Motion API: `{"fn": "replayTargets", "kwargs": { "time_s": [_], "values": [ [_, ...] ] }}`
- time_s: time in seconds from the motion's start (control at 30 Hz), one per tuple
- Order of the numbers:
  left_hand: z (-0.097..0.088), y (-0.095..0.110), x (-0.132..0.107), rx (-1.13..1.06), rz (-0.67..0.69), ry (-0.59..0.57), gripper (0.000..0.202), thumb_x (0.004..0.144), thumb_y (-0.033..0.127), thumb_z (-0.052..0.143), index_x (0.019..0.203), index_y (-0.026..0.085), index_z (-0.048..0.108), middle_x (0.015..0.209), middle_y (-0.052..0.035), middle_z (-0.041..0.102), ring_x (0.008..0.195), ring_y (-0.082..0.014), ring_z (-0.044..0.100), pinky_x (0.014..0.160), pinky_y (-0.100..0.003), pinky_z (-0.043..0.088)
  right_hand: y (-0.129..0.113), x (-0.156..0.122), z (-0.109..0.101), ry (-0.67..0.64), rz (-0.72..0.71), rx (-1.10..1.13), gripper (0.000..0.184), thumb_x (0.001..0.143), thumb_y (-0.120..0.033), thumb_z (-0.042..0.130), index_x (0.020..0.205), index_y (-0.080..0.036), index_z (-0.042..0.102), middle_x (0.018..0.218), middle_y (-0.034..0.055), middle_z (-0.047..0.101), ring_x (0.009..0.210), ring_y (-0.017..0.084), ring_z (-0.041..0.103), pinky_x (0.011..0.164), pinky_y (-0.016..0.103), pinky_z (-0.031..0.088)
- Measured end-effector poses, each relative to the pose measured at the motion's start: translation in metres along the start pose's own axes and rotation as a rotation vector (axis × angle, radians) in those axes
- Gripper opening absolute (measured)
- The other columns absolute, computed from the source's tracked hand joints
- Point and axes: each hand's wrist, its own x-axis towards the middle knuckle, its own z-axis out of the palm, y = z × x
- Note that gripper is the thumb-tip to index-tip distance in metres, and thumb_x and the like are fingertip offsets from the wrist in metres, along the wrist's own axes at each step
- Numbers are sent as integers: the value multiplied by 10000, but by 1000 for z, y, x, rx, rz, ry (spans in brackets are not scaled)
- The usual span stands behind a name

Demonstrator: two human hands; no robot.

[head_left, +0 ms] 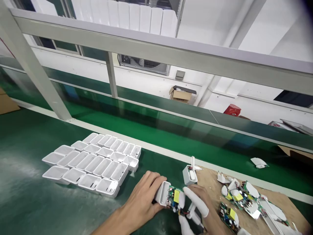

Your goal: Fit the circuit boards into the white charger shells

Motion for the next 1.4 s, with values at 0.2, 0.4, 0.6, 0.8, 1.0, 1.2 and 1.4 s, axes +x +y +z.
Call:
{"fn": "replayTargets", "kwargs": {
  "time_s": [0.2,0.4,0.6,0.8,1.0,1.2,1.4],
  "values": [
    [3,-2,3,97,89,47,605,882,102,692,1405,293,457,1285,-105,561,1107,-306,554,924,-452,554,4,-4,11,-32,10,-106,689,870,-97,518,1532,-225,380,1238,145,663,1212,335,641,979,501,581],
    [5,0,5,171,186,109,561,909,24,586,1422,219,469,1247,-136,550,1055,-296,550,855,-431,553,4,-1,14,-33,19,-175,665,904,-151,493,1559,-159,381,1232,155,693,1154,335,677,912,460,612],
    [6,1,7,183,197,141,587,881,4,623,1417,205,490,1224,-136,552,1046,-291,552,856,-413,551,5,-5,19,-62,28,-206,671,935,-143,463,1595,-160,341,1233,157,696,1166,340,679,906,465,624],
    [6,-1,7,186,227,165,563,893,23,624,1414,194,500,1200,-140,555,1009,-284,550,821,-399,546,11,-10,21,-107,28,-236,732,887,-95,484,1601,-148,329,1271,164,688,1195,351,670,935,469,624],
    [6,0,8,183,217,143,572,872,-14,610,1397,187,505,1207,-138,548,1029,-287,542,843,-403,545,7,1,14,-119,-53,-237,839,782,-97,515,1599,-106,323,1202,153,705,1107,334,695,881,427,647],
    [6,0,6,153,204,113,576,888,-9,612,1413,189,481,1227,-136,530,1075,-291,528,881,-414,543,-7,4,14,-91,90,-187,773,821,-95,482,1582,-142,351,1243,156,675,1173,332,662,929,463,631],
    [6,-1,8,130,192,96,559,916,19,603,1431,200,480,1236,-143,546,1078,-291,542,884,-437,553,-4,0,22,-64,101,-140,707,879,-109,482,1574,-144,359,1272,172,658,1173,331,665,938,485,627]
  ]
}}
